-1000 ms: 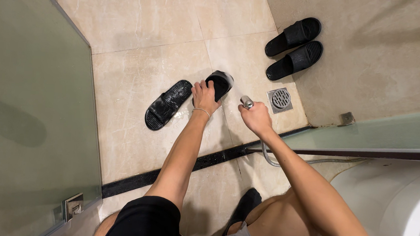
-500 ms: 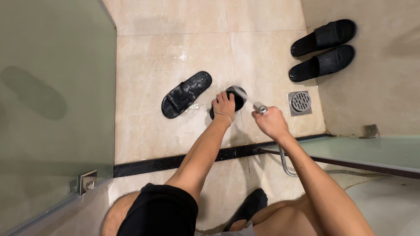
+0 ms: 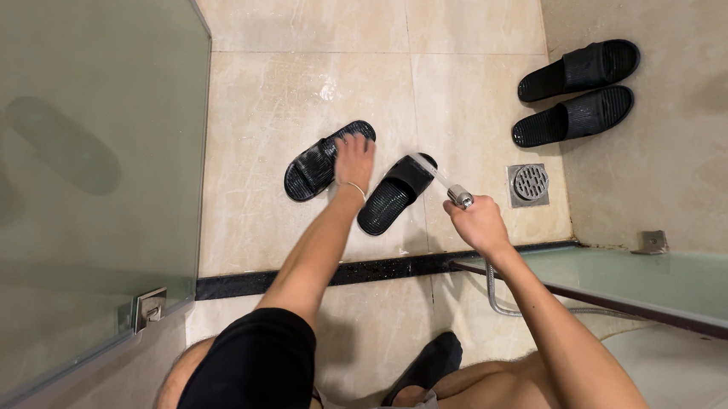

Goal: The person washes a pair of black sandals on a bathroom floor using a hand-held sprayer, rinsing both sides of each sandal before placing them aside.

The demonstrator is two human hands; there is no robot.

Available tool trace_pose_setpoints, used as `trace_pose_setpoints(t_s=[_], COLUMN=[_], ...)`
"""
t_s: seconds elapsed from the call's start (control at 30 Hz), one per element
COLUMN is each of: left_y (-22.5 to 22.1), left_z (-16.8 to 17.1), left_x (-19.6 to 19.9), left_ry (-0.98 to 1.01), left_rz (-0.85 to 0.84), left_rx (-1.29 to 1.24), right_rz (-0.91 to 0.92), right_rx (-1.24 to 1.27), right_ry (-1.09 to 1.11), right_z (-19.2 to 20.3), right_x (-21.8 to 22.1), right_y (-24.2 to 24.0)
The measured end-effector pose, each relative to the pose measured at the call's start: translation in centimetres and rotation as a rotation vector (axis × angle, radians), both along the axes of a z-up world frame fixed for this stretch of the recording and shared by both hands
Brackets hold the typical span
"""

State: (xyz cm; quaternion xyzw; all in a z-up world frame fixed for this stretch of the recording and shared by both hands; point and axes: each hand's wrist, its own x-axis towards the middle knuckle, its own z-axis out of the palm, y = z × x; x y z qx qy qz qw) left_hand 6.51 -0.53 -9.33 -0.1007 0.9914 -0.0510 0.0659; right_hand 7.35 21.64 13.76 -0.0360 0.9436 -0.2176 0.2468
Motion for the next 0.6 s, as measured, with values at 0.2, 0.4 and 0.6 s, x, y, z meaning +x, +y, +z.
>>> trace_pose_setpoints(t_s=[0.2, 0.4, 0.6], left_y=[-6.7, -7.7, -8.0], left_z=[3.4, -2.1, -3.5], left_x=[2.1, 3.3, 3.3], left_ry=[-0.394, -0.243, -0.387], left_rz=[0.335, 0.142, 0.066], left_rx=[0.331, 0.283, 0.207], right_rz=[-0.013, -0.089, -0.146], right_rx=[0.058, 0.091, 0.136], right_ry=[-0.005, 0.006, -0.021], right_z=[0.2, 0.3, 0.1], right_x=[0.6, 0.6, -0.3], right_y=[-0.8, -1.8, -2.3])
